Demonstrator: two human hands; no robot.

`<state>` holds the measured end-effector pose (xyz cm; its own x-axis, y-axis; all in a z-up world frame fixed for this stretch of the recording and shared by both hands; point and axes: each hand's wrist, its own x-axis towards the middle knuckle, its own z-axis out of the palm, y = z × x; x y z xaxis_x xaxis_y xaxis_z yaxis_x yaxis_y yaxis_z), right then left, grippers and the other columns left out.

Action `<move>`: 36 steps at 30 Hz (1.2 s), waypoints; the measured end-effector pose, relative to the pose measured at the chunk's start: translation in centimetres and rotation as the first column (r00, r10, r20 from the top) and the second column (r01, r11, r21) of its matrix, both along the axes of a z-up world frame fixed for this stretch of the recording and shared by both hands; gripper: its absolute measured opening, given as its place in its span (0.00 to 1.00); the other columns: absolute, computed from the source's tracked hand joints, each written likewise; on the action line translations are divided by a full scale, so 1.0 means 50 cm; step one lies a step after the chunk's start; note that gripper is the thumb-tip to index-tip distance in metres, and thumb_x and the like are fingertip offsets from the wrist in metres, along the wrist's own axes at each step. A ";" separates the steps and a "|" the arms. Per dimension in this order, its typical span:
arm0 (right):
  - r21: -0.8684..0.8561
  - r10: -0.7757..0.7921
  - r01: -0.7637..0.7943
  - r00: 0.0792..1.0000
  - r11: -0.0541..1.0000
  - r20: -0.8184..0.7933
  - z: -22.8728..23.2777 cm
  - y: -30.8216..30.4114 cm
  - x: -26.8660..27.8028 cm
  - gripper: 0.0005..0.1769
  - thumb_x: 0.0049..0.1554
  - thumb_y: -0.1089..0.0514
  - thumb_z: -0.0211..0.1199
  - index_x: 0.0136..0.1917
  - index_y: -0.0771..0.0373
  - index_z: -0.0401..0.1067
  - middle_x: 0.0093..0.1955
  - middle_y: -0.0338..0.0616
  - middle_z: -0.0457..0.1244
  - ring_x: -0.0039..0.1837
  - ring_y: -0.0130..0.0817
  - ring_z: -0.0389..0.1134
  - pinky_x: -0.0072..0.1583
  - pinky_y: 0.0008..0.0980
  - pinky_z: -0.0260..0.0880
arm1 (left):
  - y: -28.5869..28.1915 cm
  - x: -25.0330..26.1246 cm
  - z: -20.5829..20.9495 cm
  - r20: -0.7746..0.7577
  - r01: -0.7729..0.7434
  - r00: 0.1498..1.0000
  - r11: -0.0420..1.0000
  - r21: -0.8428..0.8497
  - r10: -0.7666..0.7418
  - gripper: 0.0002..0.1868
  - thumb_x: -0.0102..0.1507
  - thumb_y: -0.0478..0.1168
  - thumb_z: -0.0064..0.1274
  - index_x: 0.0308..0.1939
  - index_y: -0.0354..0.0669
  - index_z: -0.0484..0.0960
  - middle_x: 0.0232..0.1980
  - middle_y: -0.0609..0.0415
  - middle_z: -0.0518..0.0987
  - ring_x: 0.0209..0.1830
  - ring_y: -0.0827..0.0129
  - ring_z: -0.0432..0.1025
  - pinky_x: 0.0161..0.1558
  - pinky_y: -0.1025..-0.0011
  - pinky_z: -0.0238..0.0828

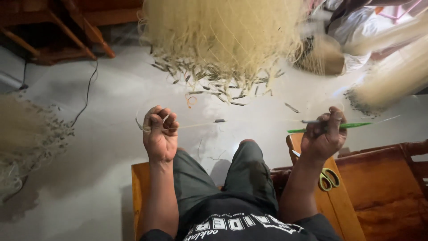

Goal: Repairing or weaving a fishing net using a shuttle and scissors

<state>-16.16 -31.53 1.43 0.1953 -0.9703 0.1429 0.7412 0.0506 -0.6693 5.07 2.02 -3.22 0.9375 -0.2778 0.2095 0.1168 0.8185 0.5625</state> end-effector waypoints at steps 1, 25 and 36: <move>0.003 -0.001 0.001 1.000 1.000 -0.017 0.000 0.003 0.008 0.08 0.64 0.56 0.60 0.51 0.63 0.73 0.33 0.45 0.62 0.24 0.22 0.50 0.25 0.17 0.51 | 0.005 -0.002 -0.006 -0.008 0.002 1.000 1.000 0.002 -0.002 0.11 0.71 0.40 0.43 0.55 0.43 0.76 0.52 0.44 0.83 0.49 0.57 0.81 0.44 0.68 0.83; -0.021 -0.143 0.141 0.979 0.990 -0.144 0.020 -0.087 -0.025 0.08 0.61 0.55 0.64 0.52 0.58 0.76 0.34 0.37 0.65 0.23 0.20 0.51 0.24 0.20 0.47 | -0.045 -0.099 -0.078 -0.129 0.226 0.966 0.974 -0.009 -0.225 0.08 0.65 0.32 0.54 0.44 0.46 0.72 0.43 0.48 0.80 0.46 0.54 0.79 0.45 0.64 0.79; 0.086 0.745 -0.767 0.581 0.636 -0.329 -0.110 0.183 0.099 0.31 0.61 0.38 0.52 0.57 0.70 0.74 0.45 0.54 0.69 0.20 0.16 0.49 0.22 0.17 0.46 | -0.111 -0.226 -0.050 0.226 0.295 0.911 0.928 0.228 -0.345 0.10 0.61 0.21 0.53 0.39 0.33 0.68 0.40 0.30 0.80 0.41 0.46 0.81 0.43 0.59 0.79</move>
